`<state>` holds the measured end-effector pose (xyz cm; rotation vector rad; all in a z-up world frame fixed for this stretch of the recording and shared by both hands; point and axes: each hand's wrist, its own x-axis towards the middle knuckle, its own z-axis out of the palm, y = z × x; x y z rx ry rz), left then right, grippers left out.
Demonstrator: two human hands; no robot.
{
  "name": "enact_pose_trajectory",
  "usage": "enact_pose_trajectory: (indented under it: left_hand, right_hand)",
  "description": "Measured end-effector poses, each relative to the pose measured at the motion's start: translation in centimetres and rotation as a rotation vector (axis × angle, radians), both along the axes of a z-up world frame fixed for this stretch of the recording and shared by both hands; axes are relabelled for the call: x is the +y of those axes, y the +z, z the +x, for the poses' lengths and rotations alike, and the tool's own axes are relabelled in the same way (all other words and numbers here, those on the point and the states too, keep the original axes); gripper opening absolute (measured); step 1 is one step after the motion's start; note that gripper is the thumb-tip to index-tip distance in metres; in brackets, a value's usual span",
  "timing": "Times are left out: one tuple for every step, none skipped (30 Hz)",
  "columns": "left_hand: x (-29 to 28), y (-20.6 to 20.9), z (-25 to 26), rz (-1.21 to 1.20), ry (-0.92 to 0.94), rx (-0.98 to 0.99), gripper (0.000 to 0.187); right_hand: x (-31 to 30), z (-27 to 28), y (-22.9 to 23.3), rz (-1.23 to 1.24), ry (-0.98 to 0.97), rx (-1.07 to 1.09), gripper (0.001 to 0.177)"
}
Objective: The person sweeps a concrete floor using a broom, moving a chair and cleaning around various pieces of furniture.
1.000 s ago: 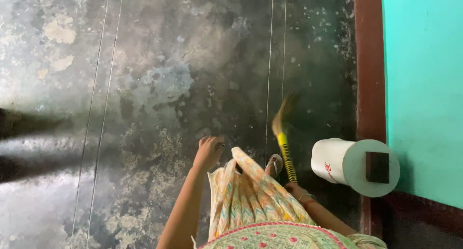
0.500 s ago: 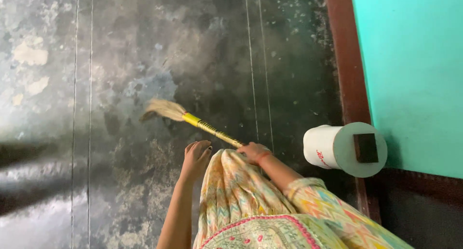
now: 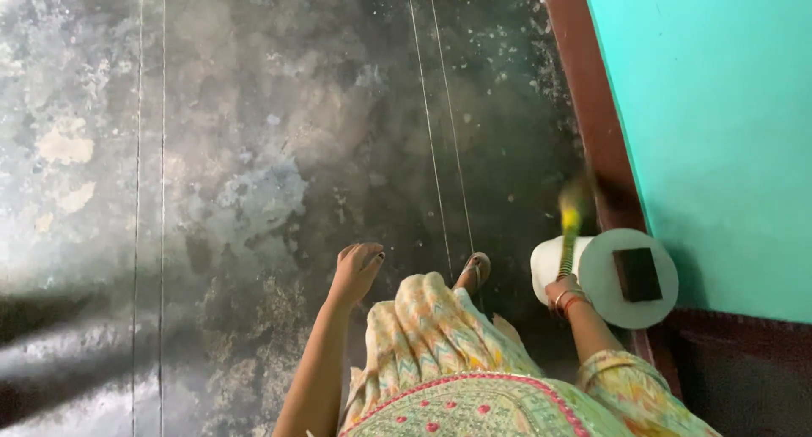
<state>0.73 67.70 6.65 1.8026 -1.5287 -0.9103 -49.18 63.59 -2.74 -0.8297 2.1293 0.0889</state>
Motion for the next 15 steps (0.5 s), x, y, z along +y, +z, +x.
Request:
enact_pose_trajectory:
  left_hand:
    - [-0.6,0.2,-0.2,0.001,0.006,-0.009,0.029]
    - [-1.3,0.4,-0.2,0.001,0.009,-0.019,0.029]
    - [-2.1,0.5,-0.2,0.001,0.013,-0.029,0.029]
    - [-2.7,0.7,-0.3,0.003,0.023,-0.033,0.028]
    - [-3.3,0.7,-0.5,0.005,0.032,-0.038,0.027]
    - [-4.1,0.4,-0.8,0.006,0.047,-0.040,0.027]
    - [-4.9,0.1,-1.3,0.029,0.050,-0.035,0.027]
    - [-5.6,0.1,-1.9,0.055,0.052,-0.030,0.027]
    - [-6.5,0.2,-2.5,0.081,0.053,-0.025,0.027]
    - [-7.8,0.3,-3.2,0.056,0.046,-0.037,0.027]
    - [-9.1,0.4,-4.0,0.030,0.038,-0.049,0.027]
    - [-10.0,0.7,-5.1,0.009,0.027,-0.058,0.027]
    - [-11.3,1.1,-6.1,0.022,0.033,-0.066,0.027]
    - [-12.8,1.5,-7.1,0.035,0.038,-0.070,0.027]
    - [-14.2,1.9,-8.0,0.049,0.044,-0.074,0.027]
  right_hand:
    - [-1.3,-1.1,-1.2,0.058,0.090,0.030,0.055]
    - [-2.7,-2.0,-2.6,0.127,0.273,0.104,0.045]
    - [-3.8,-2.6,-4.1,0.210,0.549,0.209,0.036]
    - [-4.1,-2.3,-5.7,0.311,1.064,0.317,0.029]
    - [-4.1,-1.2,-7.2,0.316,1.504,0.396,0.026]
    - [-4.1,0.5,-8.6,0.313,1.664,0.369,0.029]
    - [-3.3,2.2,-9.4,0.305,1.745,0.281,0.027]
    - [-2.8,3.5,-9.2,0.271,1.771,0.201,0.041]
    - [-2.6,5.1,-8.7,0.247,1.234,0.062,0.060]
    - [-3.6,6.8,-8.2,0.206,0.694,-0.059,0.086]
    - [-4.7,8.1,-7.5,0.155,0.721,-0.139,0.093]
    - [-5.8,9.1,-6.9,0.110,0.744,-0.220,0.102]
    - [-8.0,10.6,-6.7,0.068,0.740,-0.220,0.089]
    - [-10.3,11.5,-6.5,0.030,0.735,-0.216,0.076]
    - [-12.6,11.8,-6.4,0.016,0.773,-0.216,0.065]
